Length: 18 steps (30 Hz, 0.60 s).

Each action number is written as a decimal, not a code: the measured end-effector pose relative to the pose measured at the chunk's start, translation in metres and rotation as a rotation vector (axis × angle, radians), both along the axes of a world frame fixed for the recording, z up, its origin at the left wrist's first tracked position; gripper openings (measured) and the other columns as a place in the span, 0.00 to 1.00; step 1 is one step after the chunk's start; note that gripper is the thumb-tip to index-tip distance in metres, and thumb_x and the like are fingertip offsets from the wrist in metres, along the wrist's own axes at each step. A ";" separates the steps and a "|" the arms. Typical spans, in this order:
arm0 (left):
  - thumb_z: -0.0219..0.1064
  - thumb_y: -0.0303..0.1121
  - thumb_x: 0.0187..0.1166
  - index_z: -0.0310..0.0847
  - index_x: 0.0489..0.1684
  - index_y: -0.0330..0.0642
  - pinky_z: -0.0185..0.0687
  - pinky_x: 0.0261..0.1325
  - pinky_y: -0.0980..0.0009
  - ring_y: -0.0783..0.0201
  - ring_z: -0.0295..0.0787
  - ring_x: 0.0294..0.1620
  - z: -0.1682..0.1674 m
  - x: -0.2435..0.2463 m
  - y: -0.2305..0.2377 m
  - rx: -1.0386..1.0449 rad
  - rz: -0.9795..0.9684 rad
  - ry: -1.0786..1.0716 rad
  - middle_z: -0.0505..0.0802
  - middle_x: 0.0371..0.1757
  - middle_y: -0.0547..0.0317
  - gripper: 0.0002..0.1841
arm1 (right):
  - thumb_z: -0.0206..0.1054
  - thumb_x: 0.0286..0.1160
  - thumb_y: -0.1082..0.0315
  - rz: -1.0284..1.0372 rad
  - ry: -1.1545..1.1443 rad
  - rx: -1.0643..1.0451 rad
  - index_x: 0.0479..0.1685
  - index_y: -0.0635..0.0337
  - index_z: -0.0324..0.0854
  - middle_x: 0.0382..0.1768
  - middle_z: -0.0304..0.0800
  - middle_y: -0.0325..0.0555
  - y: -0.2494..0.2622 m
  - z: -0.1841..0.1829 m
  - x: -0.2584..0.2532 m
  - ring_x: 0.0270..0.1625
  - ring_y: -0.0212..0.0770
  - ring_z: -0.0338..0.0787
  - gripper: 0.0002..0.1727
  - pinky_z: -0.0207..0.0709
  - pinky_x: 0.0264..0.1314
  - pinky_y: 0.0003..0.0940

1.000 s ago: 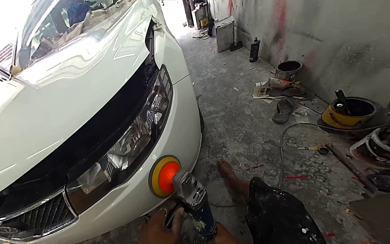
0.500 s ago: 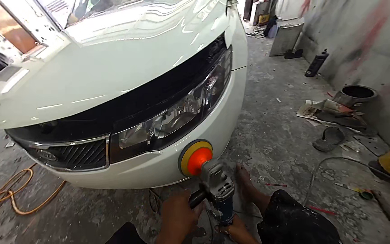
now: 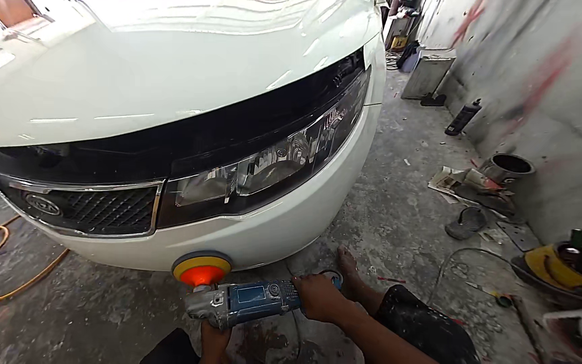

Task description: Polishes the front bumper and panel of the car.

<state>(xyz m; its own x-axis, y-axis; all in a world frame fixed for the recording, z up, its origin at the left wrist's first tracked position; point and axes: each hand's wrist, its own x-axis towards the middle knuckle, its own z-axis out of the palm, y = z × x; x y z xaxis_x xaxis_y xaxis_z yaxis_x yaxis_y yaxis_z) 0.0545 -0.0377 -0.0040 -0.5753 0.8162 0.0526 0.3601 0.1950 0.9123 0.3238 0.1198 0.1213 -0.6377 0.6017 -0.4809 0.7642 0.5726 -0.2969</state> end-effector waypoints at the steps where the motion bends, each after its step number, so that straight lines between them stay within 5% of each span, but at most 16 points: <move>1: 0.85 0.31 0.51 0.70 0.67 0.14 0.81 0.72 0.71 0.65 0.89 0.62 -0.004 0.007 0.005 -0.001 -0.019 -0.028 0.91 0.59 0.36 0.43 | 0.74 0.62 0.63 0.011 -0.020 0.014 0.68 0.66 0.73 0.54 0.88 0.65 0.005 0.002 0.005 0.58 0.66 0.89 0.31 0.78 0.57 0.67; 4: 0.83 0.31 0.58 0.71 0.68 0.13 0.74 0.80 0.63 0.52 0.85 0.70 0.011 0.040 0.019 -0.242 -0.110 0.014 0.88 0.64 0.29 0.40 | 0.75 0.62 0.64 -0.009 -0.040 0.040 0.67 0.66 0.74 0.55 0.87 0.66 0.023 -0.002 0.040 0.60 0.68 0.88 0.31 0.77 0.59 0.70; 8: 0.78 0.40 0.71 0.80 0.66 0.22 0.68 0.85 0.55 0.46 0.82 0.75 0.029 0.107 0.053 -0.614 -0.382 0.072 0.88 0.67 0.32 0.31 | 0.81 0.61 0.58 -0.050 -0.123 0.023 0.73 0.65 0.74 0.62 0.86 0.66 0.055 0.000 0.114 0.67 0.69 0.85 0.38 0.73 0.69 0.70; 14: 0.76 0.48 0.72 0.85 0.64 0.30 0.71 0.83 0.53 0.49 0.84 0.74 0.019 0.222 0.115 -0.518 -0.578 0.043 0.91 0.65 0.38 0.30 | 0.84 0.54 0.64 -0.049 -0.184 0.125 0.60 0.61 0.83 0.54 0.91 0.55 0.127 -0.001 0.226 0.61 0.59 0.89 0.29 0.76 0.70 0.61; 18: 0.68 0.53 0.79 0.82 0.73 0.35 0.58 0.90 0.52 0.50 0.74 0.84 0.013 0.238 0.137 -0.675 -0.656 0.113 0.85 0.76 0.41 0.32 | 0.82 0.54 0.66 0.023 -0.262 0.206 0.60 0.57 0.85 0.54 0.92 0.49 0.157 0.002 0.224 0.64 0.54 0.88 0.27 0.73 0.75 0.55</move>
<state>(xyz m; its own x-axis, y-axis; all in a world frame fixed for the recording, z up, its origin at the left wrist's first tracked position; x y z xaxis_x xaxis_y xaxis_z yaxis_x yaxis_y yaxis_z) 0.2929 0.0990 0.0088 -0.0109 0.8533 -0.5213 0.6642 0.3959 0.6341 0.5477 0.2766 0.1231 -0.5230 0.6904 -0.4998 0.7854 0.6181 0.0321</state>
